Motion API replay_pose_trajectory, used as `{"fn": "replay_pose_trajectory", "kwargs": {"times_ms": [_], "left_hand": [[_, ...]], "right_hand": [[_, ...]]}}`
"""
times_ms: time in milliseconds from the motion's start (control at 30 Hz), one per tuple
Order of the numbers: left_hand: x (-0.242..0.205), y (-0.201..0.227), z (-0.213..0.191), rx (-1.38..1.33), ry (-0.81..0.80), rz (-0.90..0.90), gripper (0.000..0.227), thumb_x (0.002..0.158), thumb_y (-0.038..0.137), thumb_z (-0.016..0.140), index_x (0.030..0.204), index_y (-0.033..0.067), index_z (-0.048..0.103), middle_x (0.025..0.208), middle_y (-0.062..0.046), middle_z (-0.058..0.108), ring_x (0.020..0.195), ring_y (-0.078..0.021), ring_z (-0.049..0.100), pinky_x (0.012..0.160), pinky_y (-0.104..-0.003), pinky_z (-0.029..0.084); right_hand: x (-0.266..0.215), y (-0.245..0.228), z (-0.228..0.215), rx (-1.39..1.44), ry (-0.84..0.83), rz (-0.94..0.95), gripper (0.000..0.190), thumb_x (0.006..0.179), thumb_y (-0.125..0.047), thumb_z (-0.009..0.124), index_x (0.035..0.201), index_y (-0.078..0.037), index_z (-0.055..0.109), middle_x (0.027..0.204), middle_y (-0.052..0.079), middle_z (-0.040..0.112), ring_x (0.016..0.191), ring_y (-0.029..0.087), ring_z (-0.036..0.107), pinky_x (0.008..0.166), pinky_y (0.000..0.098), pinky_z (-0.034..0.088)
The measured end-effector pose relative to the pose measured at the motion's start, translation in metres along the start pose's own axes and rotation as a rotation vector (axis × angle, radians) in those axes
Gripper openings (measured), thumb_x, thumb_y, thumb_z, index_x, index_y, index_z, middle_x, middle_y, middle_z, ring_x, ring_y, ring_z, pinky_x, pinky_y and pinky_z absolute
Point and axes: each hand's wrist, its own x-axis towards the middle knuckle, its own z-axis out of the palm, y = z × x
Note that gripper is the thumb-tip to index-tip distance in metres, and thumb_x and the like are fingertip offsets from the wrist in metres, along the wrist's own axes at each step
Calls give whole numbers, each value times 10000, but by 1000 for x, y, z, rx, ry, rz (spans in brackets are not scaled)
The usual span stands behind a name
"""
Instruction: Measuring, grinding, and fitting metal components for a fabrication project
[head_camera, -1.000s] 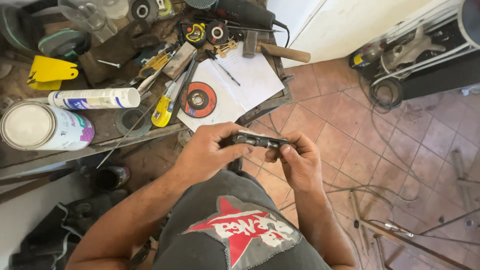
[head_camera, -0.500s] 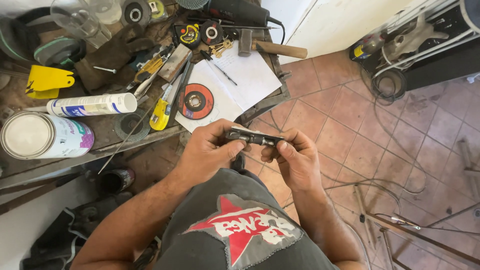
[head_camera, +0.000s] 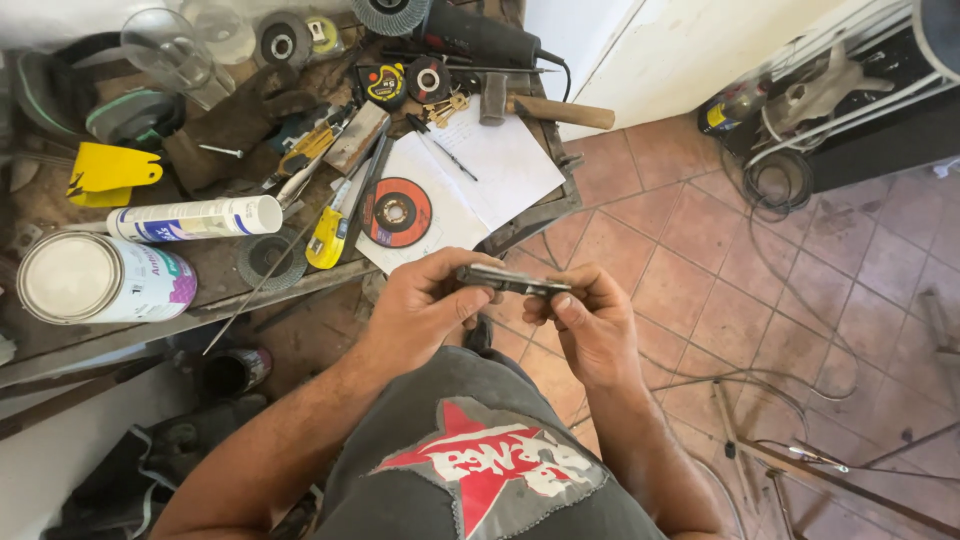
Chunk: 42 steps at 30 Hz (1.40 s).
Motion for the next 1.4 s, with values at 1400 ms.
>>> {"fn": "replay_pose_trajectory", "kwargs": {"times_ms": [1400], "left_hand": [[8,-13,-21,73,-53,-104,147,902,59,759,1012,-37,747,742,-117,701,669,-137,680,562,-237,558]], "right_hand": [[2,-1,24,-30,-182,148,195,1000,-94,627,946,82,693,699,146,600,635,211,649,573,313,571]]}}
